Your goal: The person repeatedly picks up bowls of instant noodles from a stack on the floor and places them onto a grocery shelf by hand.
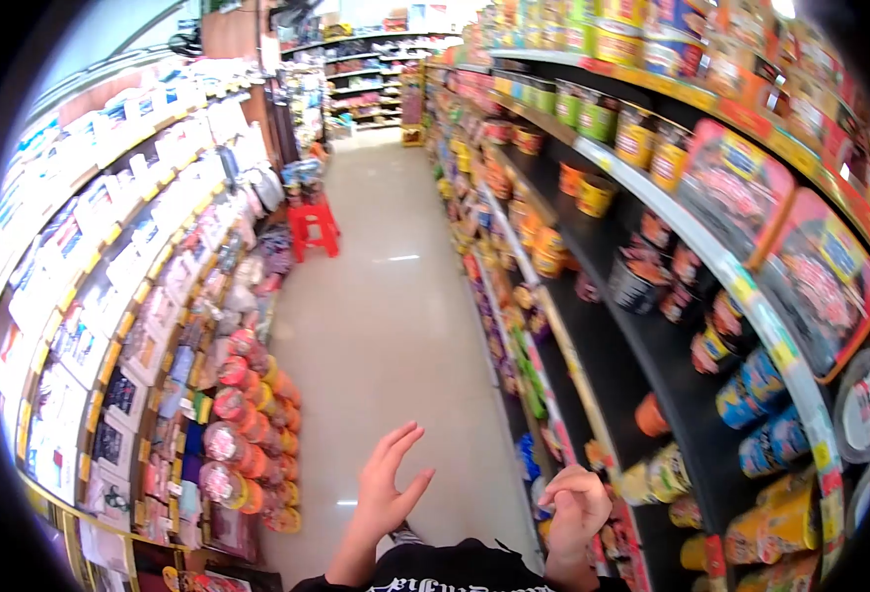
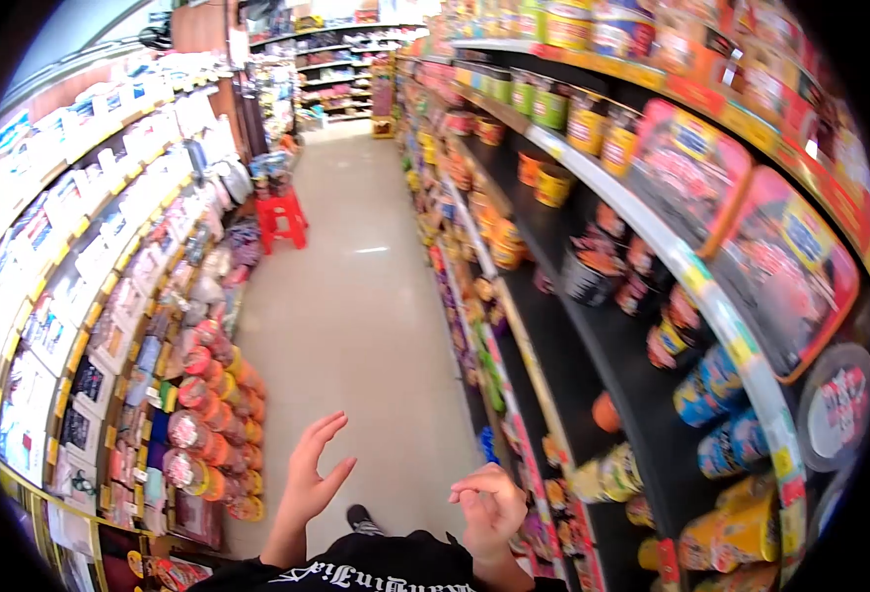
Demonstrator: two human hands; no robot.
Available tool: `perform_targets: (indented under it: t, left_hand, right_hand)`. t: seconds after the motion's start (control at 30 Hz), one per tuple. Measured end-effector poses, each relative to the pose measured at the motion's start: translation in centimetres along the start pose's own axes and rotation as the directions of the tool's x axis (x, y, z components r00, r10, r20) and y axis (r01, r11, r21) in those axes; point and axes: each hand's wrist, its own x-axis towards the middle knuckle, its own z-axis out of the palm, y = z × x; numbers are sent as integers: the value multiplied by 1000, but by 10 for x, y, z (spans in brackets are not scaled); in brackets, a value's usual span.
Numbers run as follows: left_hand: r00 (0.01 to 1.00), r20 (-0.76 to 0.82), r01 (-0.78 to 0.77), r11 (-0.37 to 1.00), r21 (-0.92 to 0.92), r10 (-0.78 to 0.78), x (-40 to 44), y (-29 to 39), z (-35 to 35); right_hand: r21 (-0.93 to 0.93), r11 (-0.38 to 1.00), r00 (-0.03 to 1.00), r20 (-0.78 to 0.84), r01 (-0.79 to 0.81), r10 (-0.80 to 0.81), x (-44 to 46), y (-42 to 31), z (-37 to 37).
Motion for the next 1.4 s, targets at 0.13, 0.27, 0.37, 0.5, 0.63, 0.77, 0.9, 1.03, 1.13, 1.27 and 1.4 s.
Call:
perform_targets:
  t: [0.13, 0.27, 0.37, 0.5, 0.63, 0.77, 0.9, 1.03, 1.13, 1.27, 1.4]
  left_hand:
    - [986, -153, 64, 998, -2, -64, 5, -42, -72]
    - [964, -243, 137, 986, 94, -111, -7, -69, -135]
    - [947, -290, 182, 975, 129, -138, -15, -89, -171]
    - [892, -390, 290, 951, 108, -228, -26, -111, -195]
    - [826, -460, 403, 912, 78, -326, -27, -130, -202]
    - [799, -487, 443, 893, 78, -354, 0, -156, -209]
    - [779, -548, 416, 905, 89, -305, 49, -184, -210]
    - [810, -543, 368, 913, 177, -221, 116, -198, -217]
    - [810, -559, 353, 909, 223, -178, 161, -217, -220]
    - [815, -555, 349, 904, 246, -163, 208, -248, -213]
    - [809, -499, 412, 905, 107, -310, 245, -288, -212]
  right_hand:
    - [-30, 997, 965, 253, 70, -60, 15, 37, 85]
    - [12, 1000, 953, 301, -23, 19, 17, 67, 161]
    - [74, 997, 908, 419, -35, 1, 24, 84, 207]
    - [104, 985, 843, 534, -135, 59, 27, 109, 255]
    - [157, 981, 803, 596, -117, 1, 33, 141, 292]
    - [161, 981, 765, 644, -111, -19, 56, 176, 322]
    - [162, 979, 739, 673, -123, -18, 101, 211, 347]
    - [240, 970, 749, 650, -37, -132, 170, 237, 374]
    - [310, 950, 729, 642, 37, -238, 215, 260, 393]
    - [274, 962, 717, 670, 3, -193, 243, 300, 406]
    - [215, 975, 732, 673, -53, -108, 267, 341, 416]
